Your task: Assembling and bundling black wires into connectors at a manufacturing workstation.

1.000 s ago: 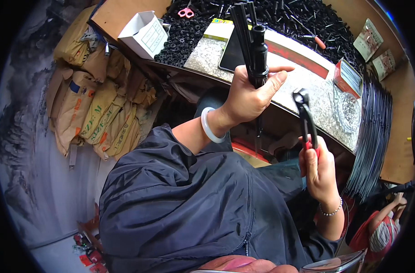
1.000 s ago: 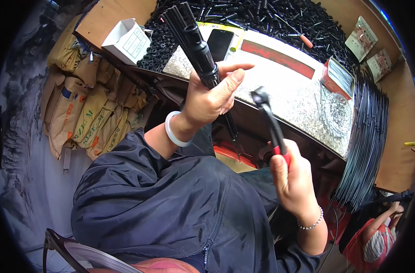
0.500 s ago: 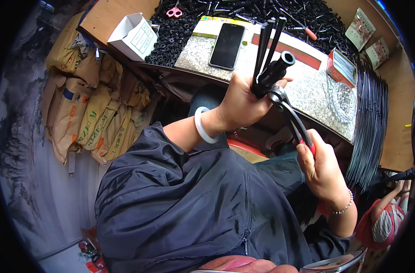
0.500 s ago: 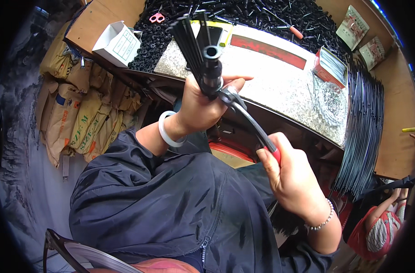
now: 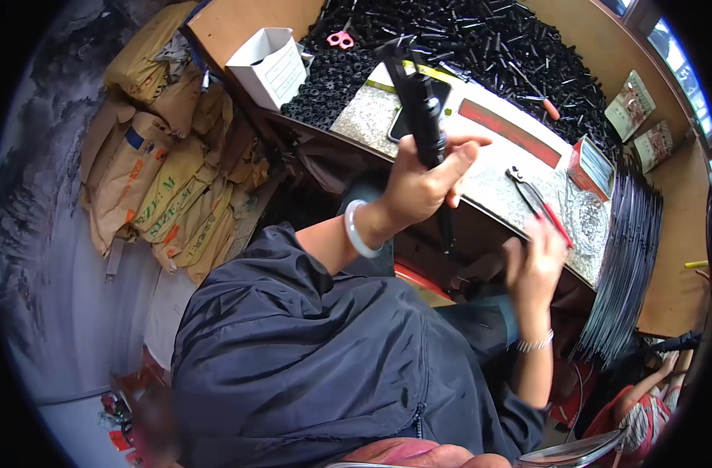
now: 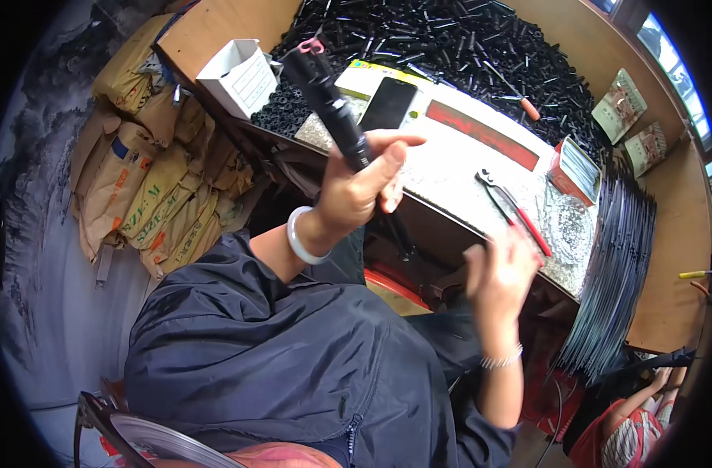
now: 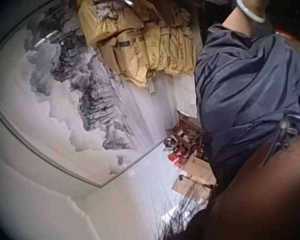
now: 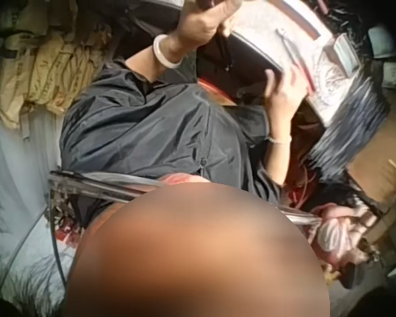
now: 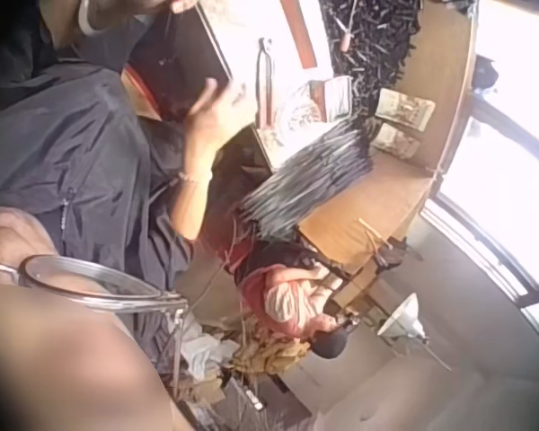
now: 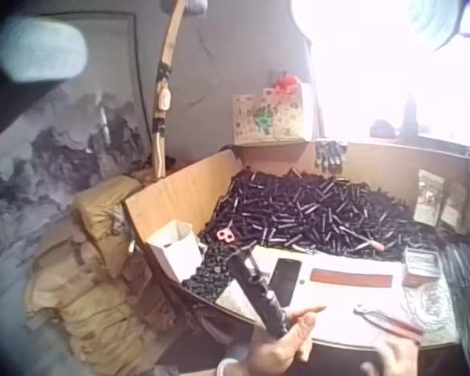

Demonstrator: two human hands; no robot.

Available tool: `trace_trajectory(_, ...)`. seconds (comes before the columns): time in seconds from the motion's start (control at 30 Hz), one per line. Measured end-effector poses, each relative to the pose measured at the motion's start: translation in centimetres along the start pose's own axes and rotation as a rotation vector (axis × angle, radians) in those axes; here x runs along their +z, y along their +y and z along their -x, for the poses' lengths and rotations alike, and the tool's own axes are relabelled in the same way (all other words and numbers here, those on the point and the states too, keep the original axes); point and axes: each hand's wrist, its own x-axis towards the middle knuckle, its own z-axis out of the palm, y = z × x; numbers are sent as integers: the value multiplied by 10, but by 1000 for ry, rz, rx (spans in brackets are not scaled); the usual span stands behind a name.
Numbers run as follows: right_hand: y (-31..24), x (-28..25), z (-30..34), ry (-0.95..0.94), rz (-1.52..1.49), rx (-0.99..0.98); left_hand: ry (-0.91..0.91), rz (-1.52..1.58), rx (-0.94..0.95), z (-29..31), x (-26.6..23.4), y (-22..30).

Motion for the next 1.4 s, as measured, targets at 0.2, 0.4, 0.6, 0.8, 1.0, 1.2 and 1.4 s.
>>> trace_trajectory(0.2, -48, 7, 81, -296, -1035, 246, -33, 855, -172, 34, 16, -12)
trace_trajectory(0.4, -39, -23, 44, 571, -1498, 107, -422, 751, -1008, 82, 31, -66)
trace_trajectory(0.6, -36, 53, 62, 143, -1463, 701, -626, -199, 38, 29, 40, -33)
trace_trajectory(0.8, -40, 79, 54, 24, -1388, 627, -640, 75, -146, -12, 63, -21)
trace_trajectory(1.0, -19, -8, -5, 255, -1392, 362, -594, 150, -133, -12, 51, -11)
trace_trajectory(1.2, -13, -47, -7, 387, -1663, 352, -619, 103, -12, -12, 61, -5)
trace_trajectory(1.4, -15, -45, -11, 315, -1751, 266, -566, -167, 180, -12, 30, 1)
